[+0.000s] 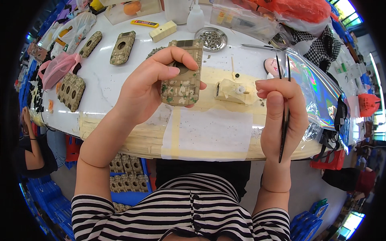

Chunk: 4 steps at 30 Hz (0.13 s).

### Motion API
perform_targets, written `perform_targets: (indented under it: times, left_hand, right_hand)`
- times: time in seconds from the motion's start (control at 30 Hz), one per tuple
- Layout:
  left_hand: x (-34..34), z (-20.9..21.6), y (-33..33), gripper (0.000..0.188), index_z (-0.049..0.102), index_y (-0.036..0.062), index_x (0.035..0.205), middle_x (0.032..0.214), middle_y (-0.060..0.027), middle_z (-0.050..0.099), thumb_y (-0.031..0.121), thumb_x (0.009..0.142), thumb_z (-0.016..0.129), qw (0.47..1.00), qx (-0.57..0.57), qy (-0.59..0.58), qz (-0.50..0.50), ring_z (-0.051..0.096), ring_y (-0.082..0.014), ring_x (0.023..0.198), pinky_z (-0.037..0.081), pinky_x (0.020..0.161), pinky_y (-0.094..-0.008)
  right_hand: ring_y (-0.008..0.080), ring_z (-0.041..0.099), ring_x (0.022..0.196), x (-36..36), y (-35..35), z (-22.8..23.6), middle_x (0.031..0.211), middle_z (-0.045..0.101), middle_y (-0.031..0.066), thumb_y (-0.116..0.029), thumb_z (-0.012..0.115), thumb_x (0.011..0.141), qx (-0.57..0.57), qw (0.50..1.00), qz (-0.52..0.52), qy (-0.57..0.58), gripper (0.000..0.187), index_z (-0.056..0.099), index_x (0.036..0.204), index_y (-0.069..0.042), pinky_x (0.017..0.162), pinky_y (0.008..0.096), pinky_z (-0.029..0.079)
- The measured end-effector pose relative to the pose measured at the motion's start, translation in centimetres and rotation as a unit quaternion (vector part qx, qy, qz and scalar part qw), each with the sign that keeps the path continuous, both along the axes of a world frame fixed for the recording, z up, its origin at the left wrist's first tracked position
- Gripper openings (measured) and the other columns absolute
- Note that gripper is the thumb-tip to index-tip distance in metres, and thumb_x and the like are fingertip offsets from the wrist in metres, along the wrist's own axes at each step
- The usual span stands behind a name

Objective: The person decorates a toy tank turret by using tweezers to pick up small green debris from a pile and placing them one at a time onto adhesive areas on the turret.

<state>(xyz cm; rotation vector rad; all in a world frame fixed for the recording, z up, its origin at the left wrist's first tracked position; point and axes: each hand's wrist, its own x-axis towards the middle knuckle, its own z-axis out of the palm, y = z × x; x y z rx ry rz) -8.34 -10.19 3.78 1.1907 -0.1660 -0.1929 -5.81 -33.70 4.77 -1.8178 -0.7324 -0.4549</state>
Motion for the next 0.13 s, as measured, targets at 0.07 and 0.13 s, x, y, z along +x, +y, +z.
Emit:
perform_targets:
  times: [0.07, 0.13]
  left_hand:
    - [0.01, -0.29, -0.04, 0.027, 0.052, 0.0016, 0.104, 0.101, -0.0115, 0.056, 0.015, 0.084, 0.042, 0.999, 0.037, -0.023, 0.012, 0.062, -0.0250, 0.098, 0.056, 0.070, -0.0361]
    - [0.04, -0.42, -0.23, 0.027, 0.051, 0.0018, 0.105, 0.103, -0.0115, 0.056, 0.016, 0.084, 0.042, 0.996, 0.074, -0.051, 0.022, 0.062, -0.0268, 0.099, 0.056, 0.072, -0.0376]
  right_hand:
    - [0.0141, 0.051, 0.071, -0.36, -0.84, -0.16, 0.084, 0.059, 0.0061, -0.015, 0.054, 0.093, -0.140, 0.987, -0.072, -0.021, 0.015, 0.061, 0.098, -0.003, 0.070, 0.0225, 0.040]
    - [0.0179, 0.053, 0.073, -0.54, -1.41, -0.38, 0.087, 0.061, 0.0054, -0.015, 0.055, 0.093, -0.245, 0.961, -0.122, -0.037, 0.015, 0.064, 0.103, -0.009, 0.070, 0.0219, 0.040]
